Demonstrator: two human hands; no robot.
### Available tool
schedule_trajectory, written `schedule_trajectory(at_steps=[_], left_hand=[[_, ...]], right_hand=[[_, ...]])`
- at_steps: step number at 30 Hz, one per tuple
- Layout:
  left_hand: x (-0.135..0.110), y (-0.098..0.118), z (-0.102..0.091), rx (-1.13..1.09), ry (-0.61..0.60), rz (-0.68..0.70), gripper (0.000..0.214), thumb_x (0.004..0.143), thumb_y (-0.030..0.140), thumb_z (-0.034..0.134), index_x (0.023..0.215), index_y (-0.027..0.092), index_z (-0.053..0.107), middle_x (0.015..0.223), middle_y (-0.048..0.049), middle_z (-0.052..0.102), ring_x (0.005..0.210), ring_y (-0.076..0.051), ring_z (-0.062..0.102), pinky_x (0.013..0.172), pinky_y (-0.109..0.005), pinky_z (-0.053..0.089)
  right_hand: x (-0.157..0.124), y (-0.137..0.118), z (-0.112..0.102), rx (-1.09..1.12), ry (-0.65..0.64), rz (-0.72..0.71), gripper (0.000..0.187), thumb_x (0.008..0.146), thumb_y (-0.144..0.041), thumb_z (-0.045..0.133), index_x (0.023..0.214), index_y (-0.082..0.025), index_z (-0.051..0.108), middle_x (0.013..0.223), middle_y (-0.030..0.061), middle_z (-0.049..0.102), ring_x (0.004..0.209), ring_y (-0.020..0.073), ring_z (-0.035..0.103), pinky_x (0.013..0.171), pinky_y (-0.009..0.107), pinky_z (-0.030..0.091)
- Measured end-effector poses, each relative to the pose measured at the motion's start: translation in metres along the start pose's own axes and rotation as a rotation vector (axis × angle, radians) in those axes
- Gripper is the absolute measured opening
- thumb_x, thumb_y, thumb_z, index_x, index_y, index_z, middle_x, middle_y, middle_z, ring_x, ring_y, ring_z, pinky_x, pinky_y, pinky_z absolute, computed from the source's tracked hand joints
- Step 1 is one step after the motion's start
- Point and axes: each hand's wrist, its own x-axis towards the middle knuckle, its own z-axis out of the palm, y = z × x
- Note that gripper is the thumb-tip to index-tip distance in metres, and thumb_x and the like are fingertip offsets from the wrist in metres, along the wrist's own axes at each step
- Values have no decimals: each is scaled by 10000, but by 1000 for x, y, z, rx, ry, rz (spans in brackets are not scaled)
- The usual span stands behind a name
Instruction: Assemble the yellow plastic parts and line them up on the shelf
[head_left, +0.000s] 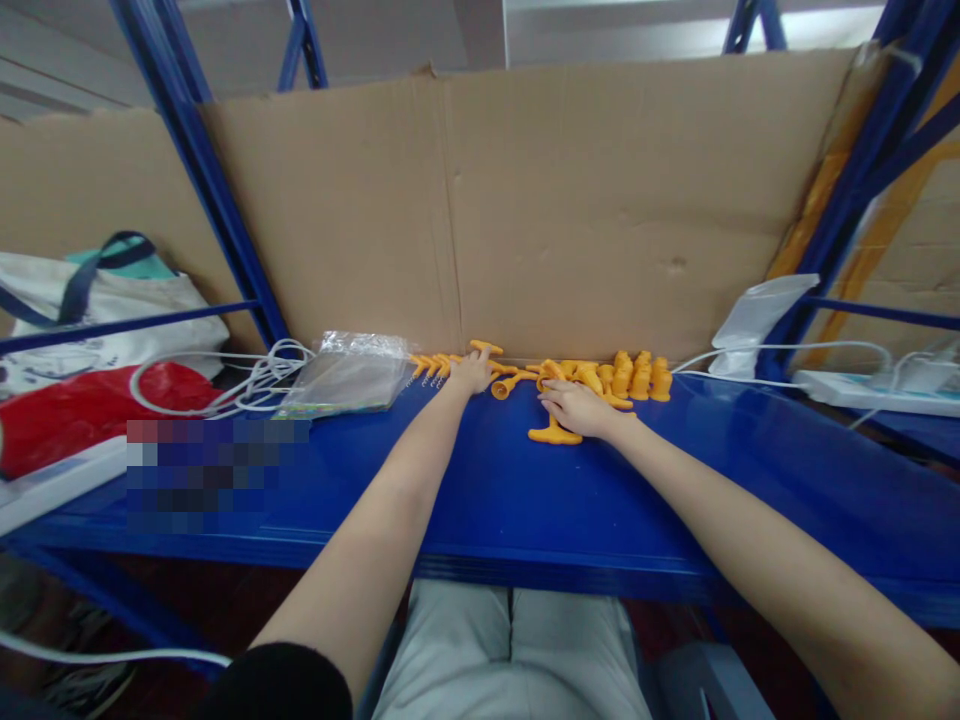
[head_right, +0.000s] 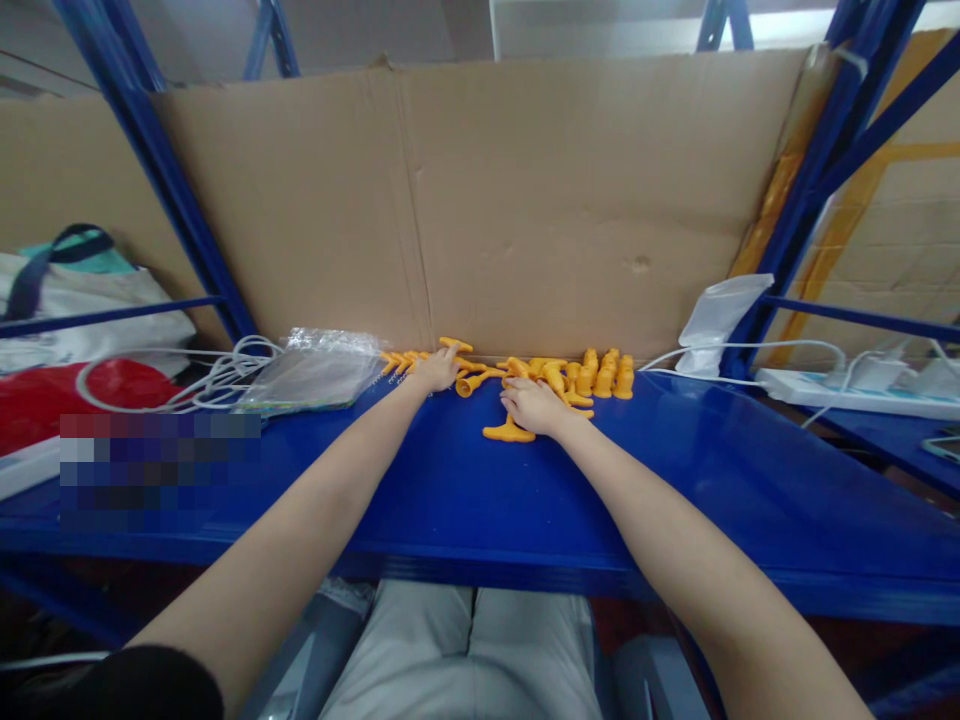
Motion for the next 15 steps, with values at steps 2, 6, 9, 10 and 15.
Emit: schedule_trajectory(at_steps=[2, 6, 9, 10, 15], left_hand=[[-5, 4, -1, 48, 32, -49, 543, 1014, 321, 314, 1547, 218, 319, 1578, -165, 385, 1429, -332, 403, 1149, -598, 310], [-8, 9, -5, 68, 29, -73, 551, 1025, 359, 265, 1550, 203, 329, 1623, -162, 296, 1492, -328, 282, 1160, -590, 299], [-6, 9, -6, 80, 16, -87, 564, 1026, 380, 261, 1560, 212, 327, 1650, -141, 246, 1520, -328, 210, 1176, -597, 264], [-6, 9, -6, 89, 24, -83, 564, 1024, 380, 267, 1560, 216, 333, 1659, -129, 224, 1526, -328, 189, 1181, -597, 254], [-5, 6, 3, 129, 108, -3, 550, 1008, 352, 312, 1532, 216, 403, 1690, -74, 111, 1548, -323, 104, 1205, -576, 228]], right_hand=[[-1, -2, -1, 4, -1, 4, 405, 1007, -265, 386, 1221, -176, 718, 1471, 123, 547, 1386, 270, 479, 1134, 454, 404], [-2, -4, -4, -1, -4, 3, 406, 1008, -261, 382, 1206, -166, 723, 1455, 132, 561, 1365, 278, 502, 1118, 461, 418], [-2, -5, -5, -11, -5, 6, 409, 1012, -267, 378, 1204, -161, 723, 1449, 135, 565, 1357, 277, 509, 1108, 449, 424], [-2, -6, -6, -14, -6, 9, 409, 1013, -267, 377, 1206, -162, 722, 1449, 134, 566, 1356, 274, 510, 1107, 444, 425], [-3, -7, -8, -11, -11, 20, 394, 1008, -257, 390, 1190, -174, 730, 1447, 126, 569, 1350, 270, 515, 1104, 438, 424]])
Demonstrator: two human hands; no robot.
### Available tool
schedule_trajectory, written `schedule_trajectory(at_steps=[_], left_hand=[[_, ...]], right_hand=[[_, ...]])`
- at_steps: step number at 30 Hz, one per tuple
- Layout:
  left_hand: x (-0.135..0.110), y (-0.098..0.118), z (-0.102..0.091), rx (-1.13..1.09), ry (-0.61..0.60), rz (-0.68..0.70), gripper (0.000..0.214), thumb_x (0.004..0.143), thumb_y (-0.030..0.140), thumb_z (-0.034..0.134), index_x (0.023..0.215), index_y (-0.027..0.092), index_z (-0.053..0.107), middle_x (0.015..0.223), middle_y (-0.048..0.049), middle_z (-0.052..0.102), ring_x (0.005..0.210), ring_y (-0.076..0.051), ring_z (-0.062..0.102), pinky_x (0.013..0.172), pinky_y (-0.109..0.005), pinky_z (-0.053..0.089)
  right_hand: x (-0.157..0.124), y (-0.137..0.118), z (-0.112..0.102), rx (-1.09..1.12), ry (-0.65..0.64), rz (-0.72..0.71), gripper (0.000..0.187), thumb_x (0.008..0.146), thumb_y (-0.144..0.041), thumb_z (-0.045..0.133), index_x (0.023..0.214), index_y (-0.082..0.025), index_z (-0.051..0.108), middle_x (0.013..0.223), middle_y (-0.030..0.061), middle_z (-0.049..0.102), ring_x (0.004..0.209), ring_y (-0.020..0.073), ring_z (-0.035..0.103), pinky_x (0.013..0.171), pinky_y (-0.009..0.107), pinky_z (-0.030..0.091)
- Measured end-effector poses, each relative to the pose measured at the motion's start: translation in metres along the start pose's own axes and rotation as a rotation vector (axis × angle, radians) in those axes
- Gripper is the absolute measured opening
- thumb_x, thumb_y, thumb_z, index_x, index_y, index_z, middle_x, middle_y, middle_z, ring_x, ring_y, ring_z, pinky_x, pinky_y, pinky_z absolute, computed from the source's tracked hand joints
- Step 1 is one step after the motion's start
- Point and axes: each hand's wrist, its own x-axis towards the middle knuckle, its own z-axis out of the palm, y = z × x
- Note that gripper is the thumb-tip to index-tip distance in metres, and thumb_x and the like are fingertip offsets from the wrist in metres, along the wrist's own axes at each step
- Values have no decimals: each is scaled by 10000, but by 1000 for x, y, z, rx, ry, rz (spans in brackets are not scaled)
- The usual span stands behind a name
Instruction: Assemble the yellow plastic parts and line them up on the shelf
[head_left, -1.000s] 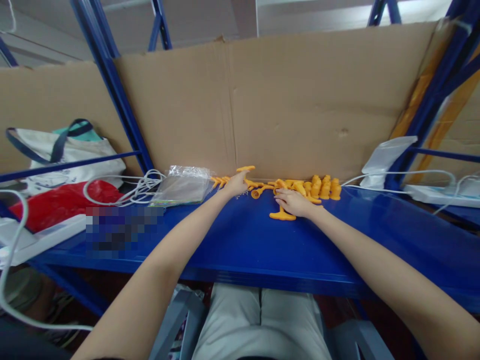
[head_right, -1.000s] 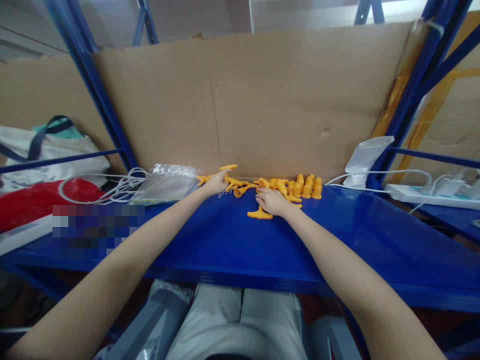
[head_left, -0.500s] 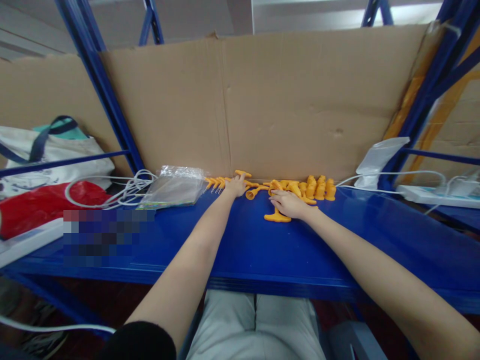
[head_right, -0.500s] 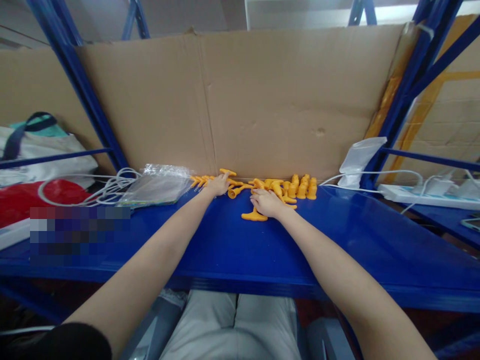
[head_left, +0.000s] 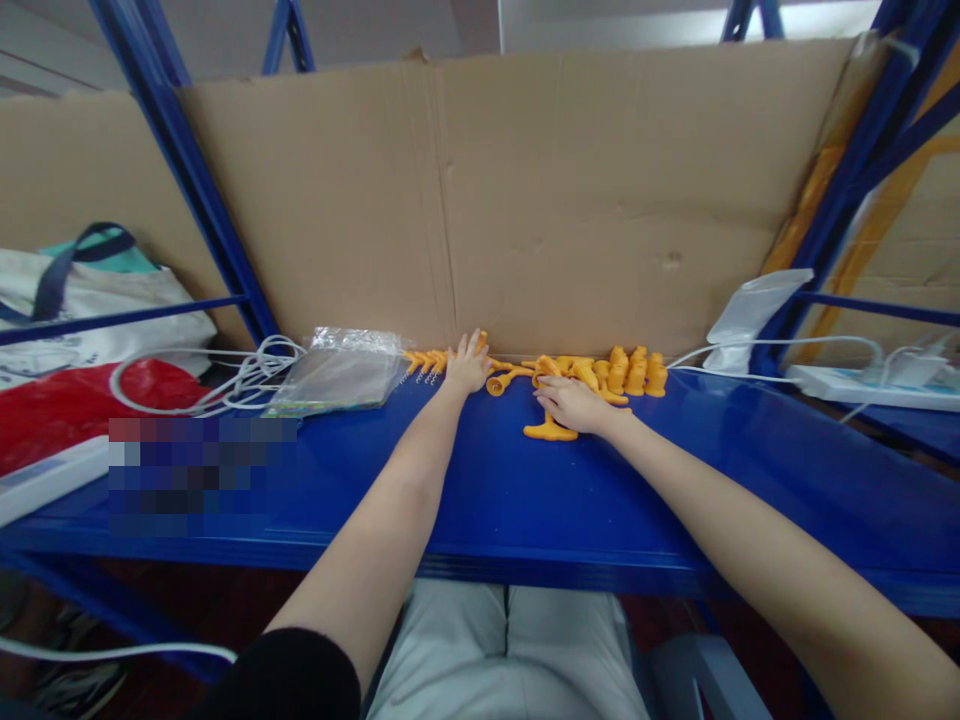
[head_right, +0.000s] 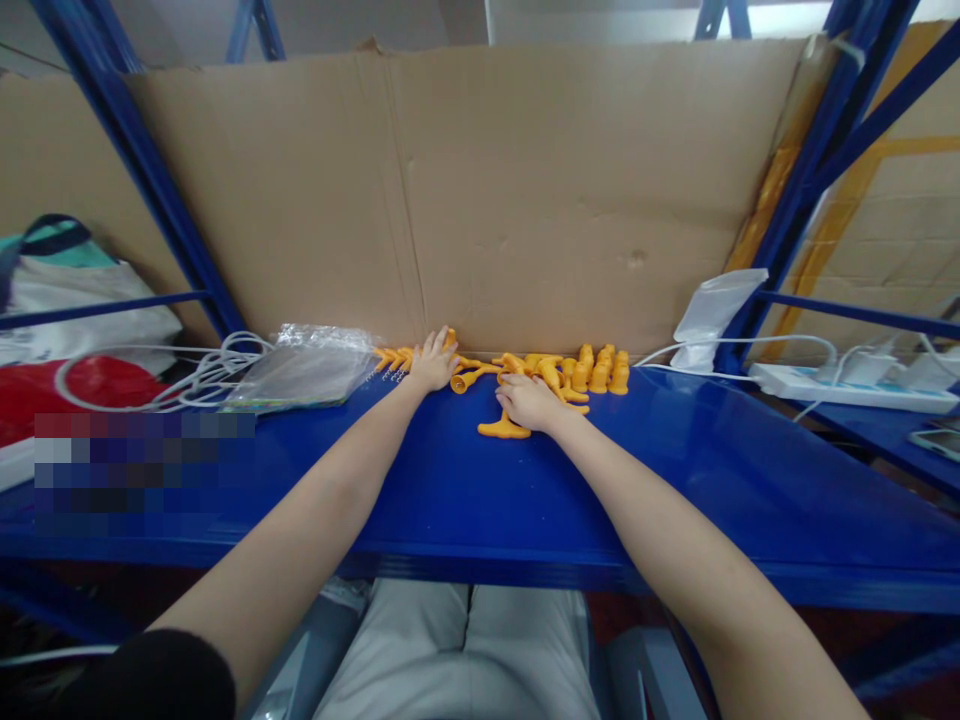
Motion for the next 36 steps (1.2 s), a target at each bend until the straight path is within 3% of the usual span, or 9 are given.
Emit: schedule_trajectory(at_steps=[5, 8, 14, 19, 22, 25, 30, 32, 36], left_hand=[[8, -8, 9, -62, -86, 38, 570, 1014, 353, 297, 1548, 164, 363, 1679, -101, 150, 1539, -284, 181, 1213, -516, 251], [17, -11, 15, -136, -77, 63, 536, 1004, 331, 345, 1508, 172, 434, 1660, -112, 228, 1519, -271, 249, 1208, -471, 274], [37, 0, 18, -308, 27, -35, 374, 946, 194, 409, 1134, 158, 731, 1279, -124, 678, 1319, -244, 534, 1120, -375, 398], [31, 7, 2, -269, 105, -27, 344, 919, 159, 421, 1078, 148, 726, 1288, -129, 646, 1230, -235, 573, 1028, -340, 456], [19, 14, -12, -111, 137, 105, 309, 917, 212, 457, 1048, 141, 728, 1228, -151, 643, 1158, -267, 595, 982, -383, 466], [10, 26, -25, -15, 95, 226, 315, 922, 265, 474, 1013, 123, 741, 1184, -172, 653, 1148, -288, 603, 987, -387, 456], [10, 37, -30, -86, -197, 143, 349, 880, 406, 588, 1000, 122, 752, 1099, -193, 719, 1104, -337, 655, 927, -365, 497], [11, 38, -27, -115, -287, 118, 305, 815, 360, 670, 985, 120, 752, 1092, -203, 729, 1108, -361, 657, 938, -380, 497], [12, 39, -20, -143, -307, 114, 384, 747, 194, 681, 1126, 137, 707, 1233, -199, 689, 1189, -353, 626, 995, -388, 475]], right_hand=[[0, -1, -2, -17, -26, 2, 404, 1007, -236, 377, 1197, -151, 723, 1455, 142, 557, 1353, 280, 510, 1107, 451, 418], [0, -1, -1, -15, -17, -14, 401, 1003, -232, 378, 1173, -161, 734, 1440, 139, 570, 1341, 280, 522, 1099, 453, 427], [0, 0, 1, 8, 0, -3, 398, 1002, -257, 389, 1202, -186, 726, 1448, 133, 566, 1353, 286, 511, 1095, 477, 434], [1, 0, 1, 13, -25, 13, 414, 1002, -253, 377, 1226, -174, 715, 1493, 139, 519, 1388, 297, 472, 1123, 496, 401], [1, 0, 0, 12, -26, 11, 422, 1004, -258, 368, 1239, -170, 707, 1497, 139, 515, 1388, 293, 472, 1123, 489, 401], [1, 0, 0, 1, -27, 9, 432, 1008, -260, 357, 1262, -166, 694, 1495, 137, 518, 1385, 284, 476, 1123, 478, 403], [1, 2, 2, -11, -15, -9, 432, 1012, -256, 352, 1245, -168, 704, 1480, 136, 535, 1374, 277, 489, 1114, 454, 416], [1, 3, 3, -8, -2, -26, 430, 1013, -259, 350, 1232, -173, 710, 1474, 135, 540, 1371, 277, 493, 1108, 459, 421], [1, 2, 2, 7, -7, -14, 421, 1013, -254, 360, 1227, -165, 711, 1476, 145, 536, 1375, 284, 487, 1105, 467, 421]])
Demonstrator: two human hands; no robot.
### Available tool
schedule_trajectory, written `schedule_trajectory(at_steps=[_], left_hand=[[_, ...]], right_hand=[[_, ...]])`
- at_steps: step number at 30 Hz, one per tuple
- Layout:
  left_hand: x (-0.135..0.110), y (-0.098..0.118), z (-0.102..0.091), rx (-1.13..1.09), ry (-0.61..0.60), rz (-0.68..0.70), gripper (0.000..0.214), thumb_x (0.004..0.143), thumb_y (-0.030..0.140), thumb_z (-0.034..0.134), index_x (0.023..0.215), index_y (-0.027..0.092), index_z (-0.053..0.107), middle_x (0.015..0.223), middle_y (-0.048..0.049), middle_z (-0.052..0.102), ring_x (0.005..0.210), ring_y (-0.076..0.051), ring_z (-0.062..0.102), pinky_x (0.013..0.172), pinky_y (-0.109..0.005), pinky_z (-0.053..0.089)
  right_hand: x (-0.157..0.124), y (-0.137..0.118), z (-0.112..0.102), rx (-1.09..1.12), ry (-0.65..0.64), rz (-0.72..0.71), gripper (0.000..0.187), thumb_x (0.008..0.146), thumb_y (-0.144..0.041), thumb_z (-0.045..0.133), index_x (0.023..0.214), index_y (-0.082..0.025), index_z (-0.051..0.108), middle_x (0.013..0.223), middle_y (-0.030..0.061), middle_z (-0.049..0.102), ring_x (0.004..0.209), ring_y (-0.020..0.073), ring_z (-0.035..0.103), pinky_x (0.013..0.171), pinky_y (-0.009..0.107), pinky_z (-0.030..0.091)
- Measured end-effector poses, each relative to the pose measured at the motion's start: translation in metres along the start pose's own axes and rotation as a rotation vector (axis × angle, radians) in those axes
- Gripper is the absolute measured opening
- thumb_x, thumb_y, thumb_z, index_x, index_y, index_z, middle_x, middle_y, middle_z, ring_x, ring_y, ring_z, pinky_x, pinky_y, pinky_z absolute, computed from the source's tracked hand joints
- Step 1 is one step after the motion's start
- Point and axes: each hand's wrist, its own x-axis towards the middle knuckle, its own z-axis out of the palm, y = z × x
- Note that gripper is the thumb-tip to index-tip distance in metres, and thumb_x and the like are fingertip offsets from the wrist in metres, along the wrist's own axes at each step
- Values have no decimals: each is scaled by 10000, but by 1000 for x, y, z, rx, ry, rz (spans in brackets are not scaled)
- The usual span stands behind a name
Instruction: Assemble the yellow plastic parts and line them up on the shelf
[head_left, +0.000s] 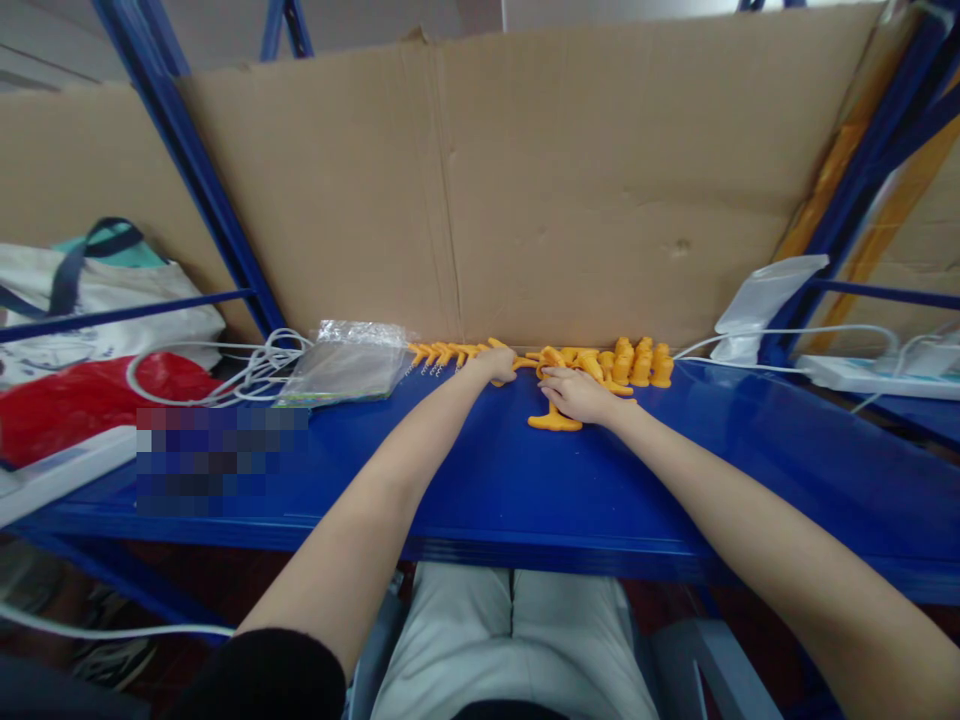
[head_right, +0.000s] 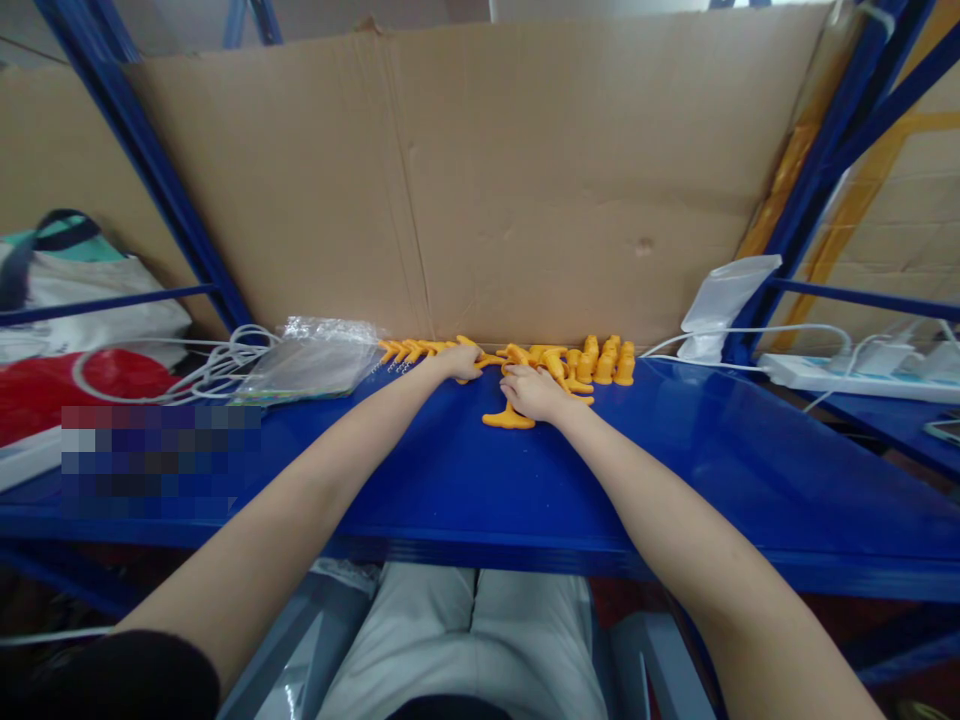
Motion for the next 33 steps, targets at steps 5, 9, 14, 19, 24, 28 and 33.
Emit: schedule_trajectory(at_steps=[5, 9, 14, 19, 24, 28, 33], left_hand=[[6, -2, 5, -60, 31, -18, 561, 810, 211, 615, 1362, 126, 557, 1364, -202, 616, 1254, -311, 598, 1025, -354, 459], [13, -5, 6, -164, 69, -65, 703, 817, 236, 618, 1484, 127, 423, 1459, -202, 537, 1323, -302, 547, 1077, -354, 422], [20, -3, 7, -286, 48, -66, 446, 743, 195, 682, 1181, 111, 679, 1248, -199, 688, 1237, -330, 608, 1043, -366, 455], [22, -1, 2, -430, 29, -90, 158, 723, 135, 665, 862, 114, 736, 780, -128, 743, 903, -305, 730, 852, -365, 561], [22, -11, -16, -759, -52, -185, 194, 728, 84, 578, 862, 140, 706, 708, -79, 722, 649, -205, 687, 694, -328, 578], [18, -23, -31, -1153, -109, -238, 240, 780, 107, 525, 969, 140, 670, 852, -109, 756, 666, -189, 679, 674, -329, 581], [9, -29, -36, -1398, 33, -276, 239, 843, 84, 449, 995, 131, 627, 747, -78, 690, 620, -172, 646, 649, -316, 584]], right_hand=[[-1, -4, -3, -18, -14, 13, 400, 1007, -240, 377, 1184, -155, 726, 1439, 146, 569, 1348, 278, 514, 1104, 449, 419], [-1, -3, -3, -43, 2, -1, 400, 1008, -244, 370, 1134, -173, 743, 1407, 126, 599, 1316, 267, 541, 1069, 429, 449], [-1, -2, -3, -42, 11, -11, 394, 1001, -241, 379, 1116, -180, 751, 1383, 129, 615, 1288, 271, 562, 1051, 440, 462], [-1, -2, -2, -37, 9, -16, 392, 998, -242, 384, 1133, -190, 748, 1385, 123, 614, 1296, 271, 555, 1061, 448, 453], [-1, 0, 0, -20, 33, -14, 393, 993, -249, 387, 1140, -201, 749, 1391, 122, 611, 1297, 283, 553, 1054, 484, 456], [0, 0, 0, -7, 23, -9, 394, 990, -237, 393, 1169, -177, 739, 1397, 133, 606, 1316, 272, 542, 1087, 452, 436], [1, 0, 2, 5, 35, -8, 386, 988, -240, 406, 1174, -181, 740, 1408, 135, 599, 1326, 274, 536, 1099, 453, 425]])
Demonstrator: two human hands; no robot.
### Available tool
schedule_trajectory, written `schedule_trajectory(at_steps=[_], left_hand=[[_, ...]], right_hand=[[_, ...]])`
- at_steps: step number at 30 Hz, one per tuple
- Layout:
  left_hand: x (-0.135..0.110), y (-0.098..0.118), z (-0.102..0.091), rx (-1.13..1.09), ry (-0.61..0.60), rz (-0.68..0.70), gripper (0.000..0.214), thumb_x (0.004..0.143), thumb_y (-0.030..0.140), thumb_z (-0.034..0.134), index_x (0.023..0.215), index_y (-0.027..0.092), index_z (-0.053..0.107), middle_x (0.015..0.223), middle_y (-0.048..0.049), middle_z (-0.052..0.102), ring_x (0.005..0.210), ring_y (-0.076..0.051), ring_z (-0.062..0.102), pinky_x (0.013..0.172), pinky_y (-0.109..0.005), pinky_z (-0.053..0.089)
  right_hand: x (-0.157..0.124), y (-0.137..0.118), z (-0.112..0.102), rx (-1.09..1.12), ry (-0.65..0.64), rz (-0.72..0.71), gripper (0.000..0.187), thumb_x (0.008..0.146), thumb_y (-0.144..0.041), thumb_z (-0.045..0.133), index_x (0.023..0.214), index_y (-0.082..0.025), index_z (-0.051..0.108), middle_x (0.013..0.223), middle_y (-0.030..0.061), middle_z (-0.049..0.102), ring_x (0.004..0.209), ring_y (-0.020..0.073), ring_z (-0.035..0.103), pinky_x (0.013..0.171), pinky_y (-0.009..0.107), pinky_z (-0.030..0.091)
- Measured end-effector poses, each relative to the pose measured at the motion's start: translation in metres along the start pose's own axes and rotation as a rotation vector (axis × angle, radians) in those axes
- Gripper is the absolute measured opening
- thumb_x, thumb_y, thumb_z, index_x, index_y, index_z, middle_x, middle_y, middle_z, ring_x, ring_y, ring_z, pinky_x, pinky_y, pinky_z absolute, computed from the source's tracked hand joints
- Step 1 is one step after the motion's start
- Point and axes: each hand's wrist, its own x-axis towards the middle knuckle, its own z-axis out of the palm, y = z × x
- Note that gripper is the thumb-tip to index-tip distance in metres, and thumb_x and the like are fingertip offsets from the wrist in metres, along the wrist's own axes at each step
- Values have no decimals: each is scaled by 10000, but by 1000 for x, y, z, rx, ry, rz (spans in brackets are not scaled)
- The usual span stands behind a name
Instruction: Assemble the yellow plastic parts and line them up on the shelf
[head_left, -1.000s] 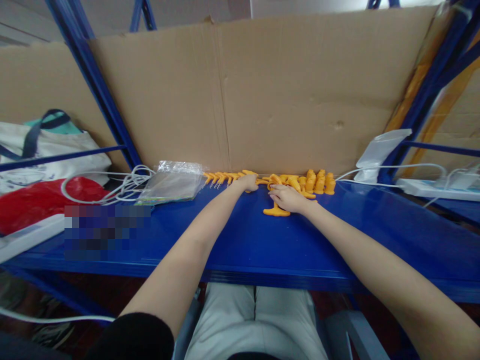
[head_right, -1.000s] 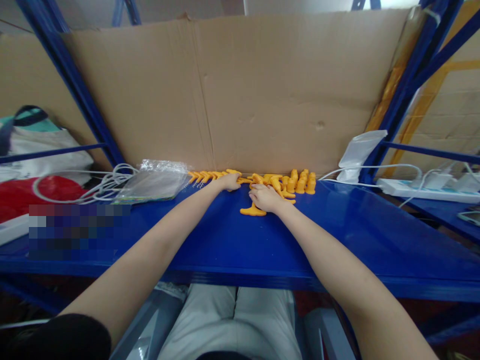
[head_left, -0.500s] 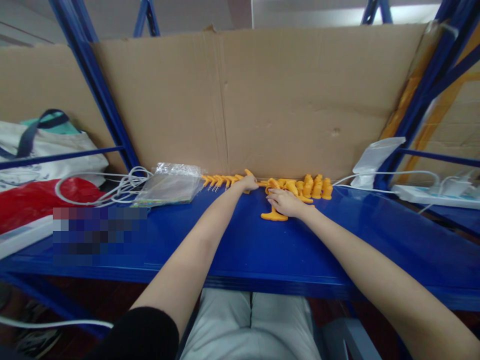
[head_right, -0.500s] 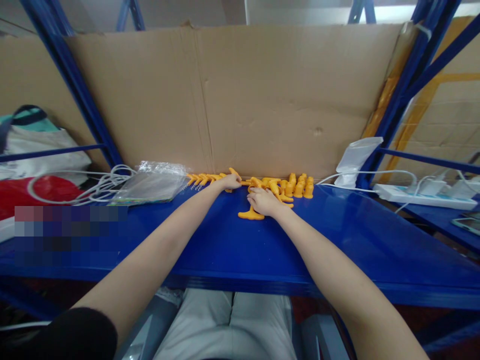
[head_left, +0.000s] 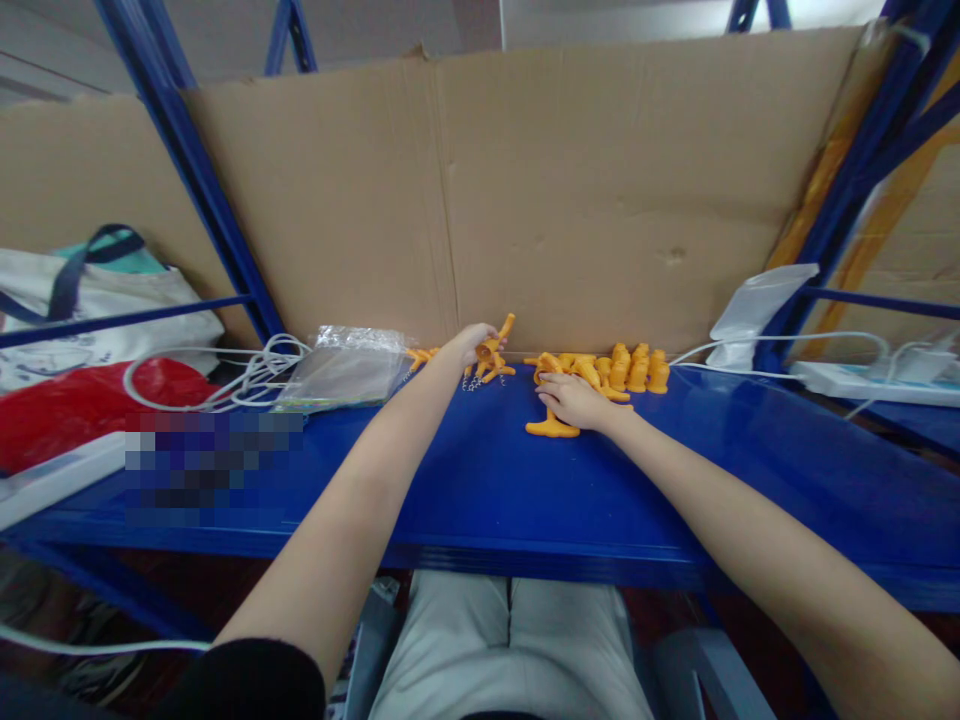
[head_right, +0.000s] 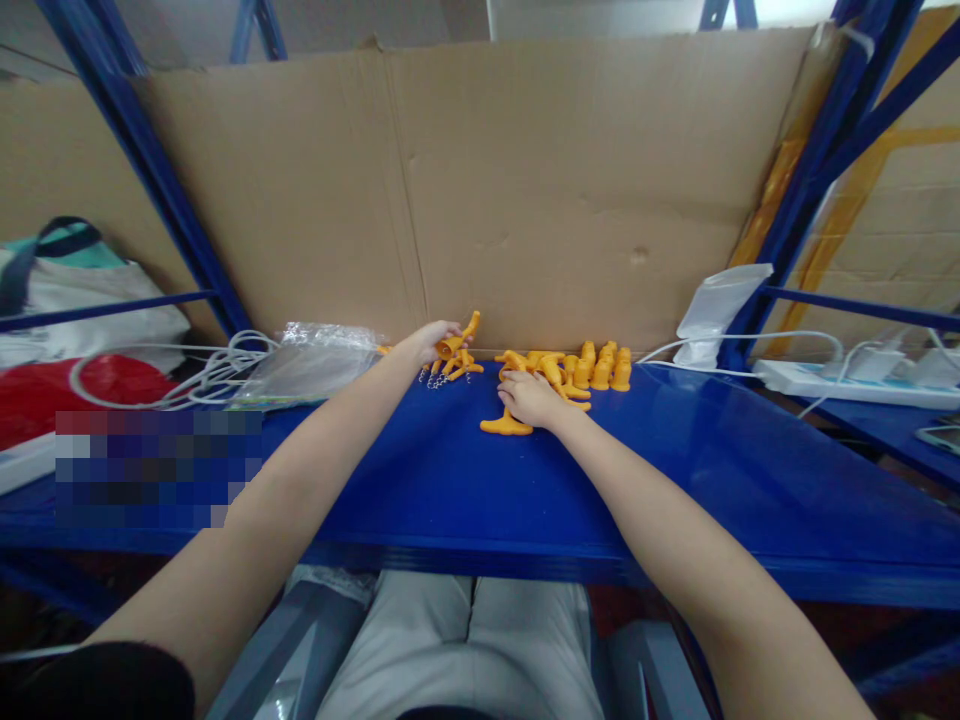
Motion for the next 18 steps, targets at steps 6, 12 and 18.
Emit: schedule_trajectory(at_steps=[6, 12, 18], left_hand=[[-10, -1, 1, -180, 99, 75, 324, 827, 12, 484, 1104, 162, 563, 724, -21, 635, 583, -127, 608, 685, -287, 572], [-29, 8, 8, -302, 238, 47, 706, 813, -69, 432, 1432, 257, 339, 960, -38, 669, 674, -113, 664, 684, -266, 591], [-57, 15, 9, -386, 236, 123, 936, 759, -124, 441, 1543, 313, 174, 1125, -64, 628, 839, -129, 721, 828, -312, 607]], right_hand=[[1, 3, 3, -6, 3, -4, 415, 998, -254, 381, 1224, -157, 716, 1415, 150, 590, 1332, 268, 531, 1102, 434, 423], [0, 2, 2, -16, -21, 16, 430, 1000, -267, 362, 1236, -168, 707, 1437, 150, 573, 1348, 283, 512, 1101, 484, 413], [-2, -3, -2, 49, 3, 50, 417, 988, -261, 377, 1260, -193, 685, 1414, 143, 596, 1355, 302, 498, 1131, 583, 325]])
